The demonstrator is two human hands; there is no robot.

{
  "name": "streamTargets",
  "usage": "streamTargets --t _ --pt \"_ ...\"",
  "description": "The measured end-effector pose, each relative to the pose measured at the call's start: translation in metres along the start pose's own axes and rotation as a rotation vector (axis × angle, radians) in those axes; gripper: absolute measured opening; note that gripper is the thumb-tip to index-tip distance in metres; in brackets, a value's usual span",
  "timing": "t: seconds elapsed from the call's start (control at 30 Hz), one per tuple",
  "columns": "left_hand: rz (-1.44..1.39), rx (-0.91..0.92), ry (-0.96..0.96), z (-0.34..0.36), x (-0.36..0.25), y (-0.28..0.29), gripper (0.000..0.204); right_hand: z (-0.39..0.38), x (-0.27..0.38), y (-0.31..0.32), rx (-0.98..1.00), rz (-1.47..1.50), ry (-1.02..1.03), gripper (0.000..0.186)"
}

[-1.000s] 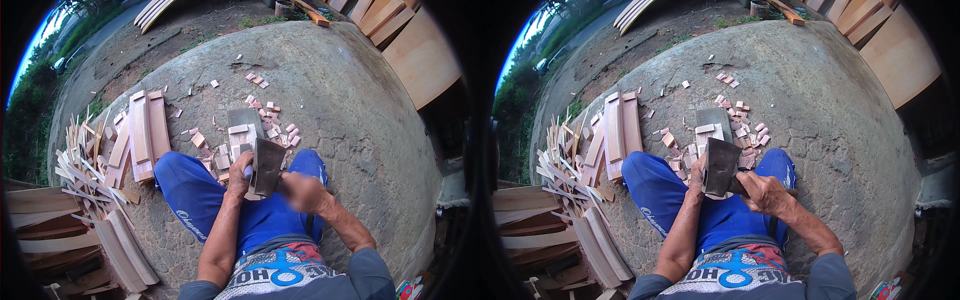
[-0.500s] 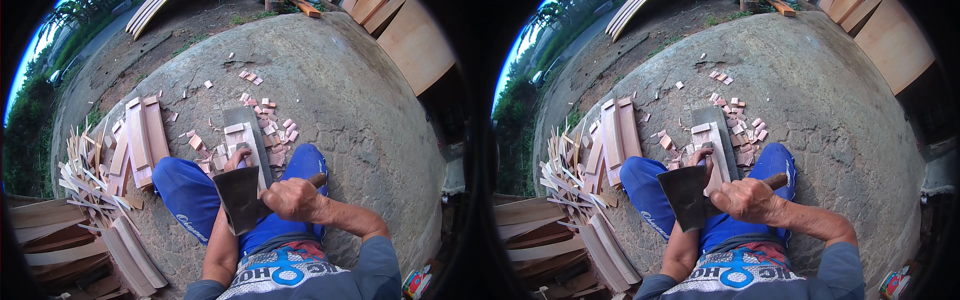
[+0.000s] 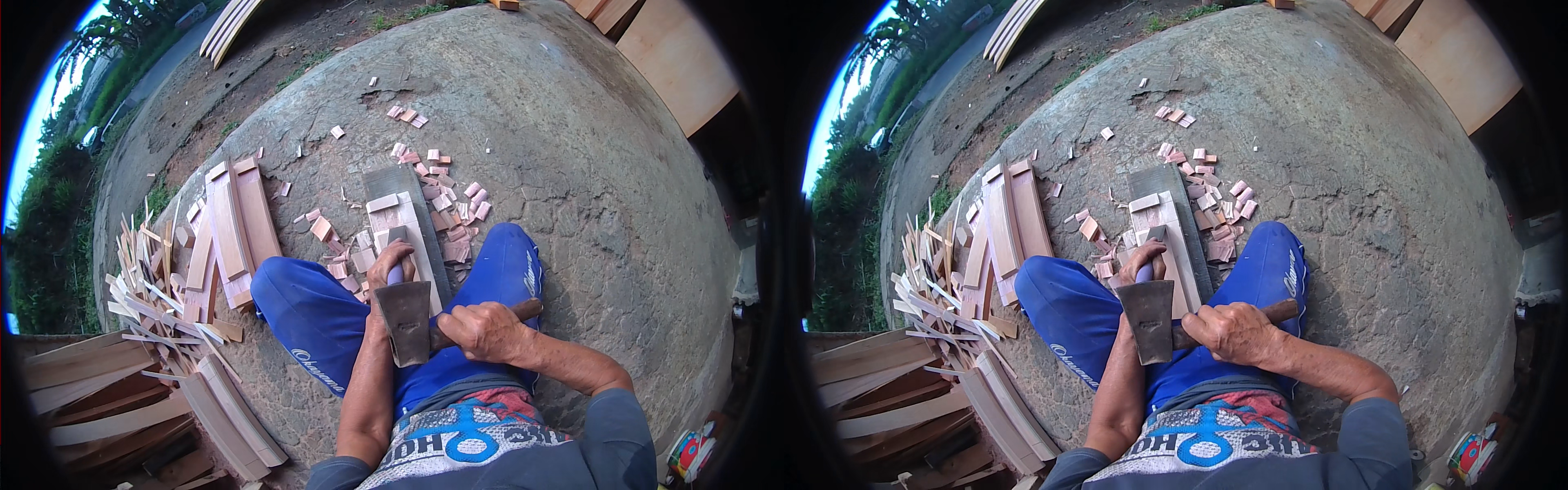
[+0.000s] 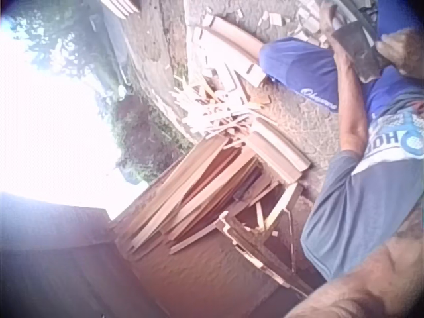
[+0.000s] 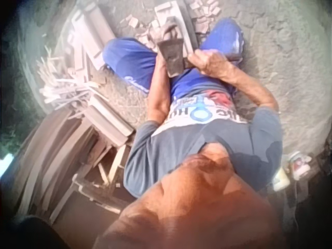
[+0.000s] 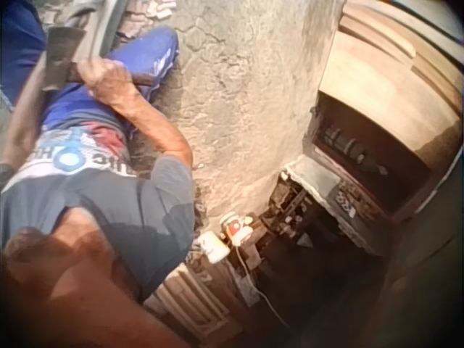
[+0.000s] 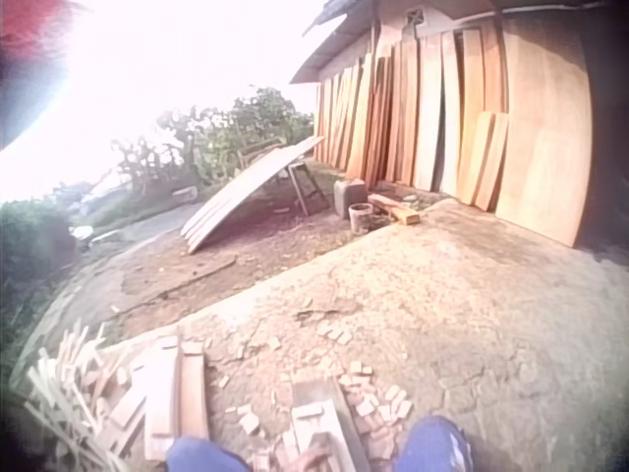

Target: The person sits on the ground and uses a chisel and mallet to carve a rectangular wooden plank. They repeatedly strike the chisel to remove small wood chips, occasionally repositioning the plank and inspecting the carved surface.

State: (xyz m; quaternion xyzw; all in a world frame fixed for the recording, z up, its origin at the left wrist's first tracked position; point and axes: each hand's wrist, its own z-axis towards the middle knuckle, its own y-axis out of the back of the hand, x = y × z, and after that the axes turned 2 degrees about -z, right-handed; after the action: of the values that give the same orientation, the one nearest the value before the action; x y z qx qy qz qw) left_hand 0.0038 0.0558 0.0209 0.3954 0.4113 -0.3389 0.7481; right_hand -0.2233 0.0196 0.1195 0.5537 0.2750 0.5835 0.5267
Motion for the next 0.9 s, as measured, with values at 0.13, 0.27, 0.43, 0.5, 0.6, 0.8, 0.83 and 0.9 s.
streamTargets --t 0.13,0.27,0.43,0.5,0.6,0.8,0.83,0.9 --pt "0.046 -0.031 -0.023 0.004 -0.003 -0.014 0.033 -0.003 -0.002 0.002 -0.003 0.006 -0.042 0.027" --pt "0.018 -0.047 -0.015 0.008 0.008 -0.019 0.031 0.001 -0.012 0.010 0.010 -0.017 -0.069 0.028" --pt "0.038 -0.050 -0.066 0.010 0.017 -0.021 0.028 0.017 -0.012 0.031 -0.057 -0.078 0.018 0.023" --pt "0.011 -0.070 -0.052 0.013 0.006 -0.021 0.025 0.030 0.000 0.051 -0.142 -0.091 0.114 0.018" --pt "0.077 -0.038 -0.015 0.015 0.004 -0.022 0.021 0.036 -0.004 0.052 -0.252 -0.107 0.243 0.012" --pt "-0.744 -0.063 0.437 -0.016 0.048 -0.013 0.020 0.032 -0.030 0.008 0.075 -0.213 -0.041 0.009" --pt "-0.324 -0.023 0.183 -0.003 0.040 -0.016 0.020 0.027 -0.025 0.007 0.061 -0.197 -0.037 0.009" --pt "0.100 0.028 0.011 0.011 0.008 -0.019 0.021 0.013 -0.013 0.010 0.053 -0.181 -0.036 0.009"
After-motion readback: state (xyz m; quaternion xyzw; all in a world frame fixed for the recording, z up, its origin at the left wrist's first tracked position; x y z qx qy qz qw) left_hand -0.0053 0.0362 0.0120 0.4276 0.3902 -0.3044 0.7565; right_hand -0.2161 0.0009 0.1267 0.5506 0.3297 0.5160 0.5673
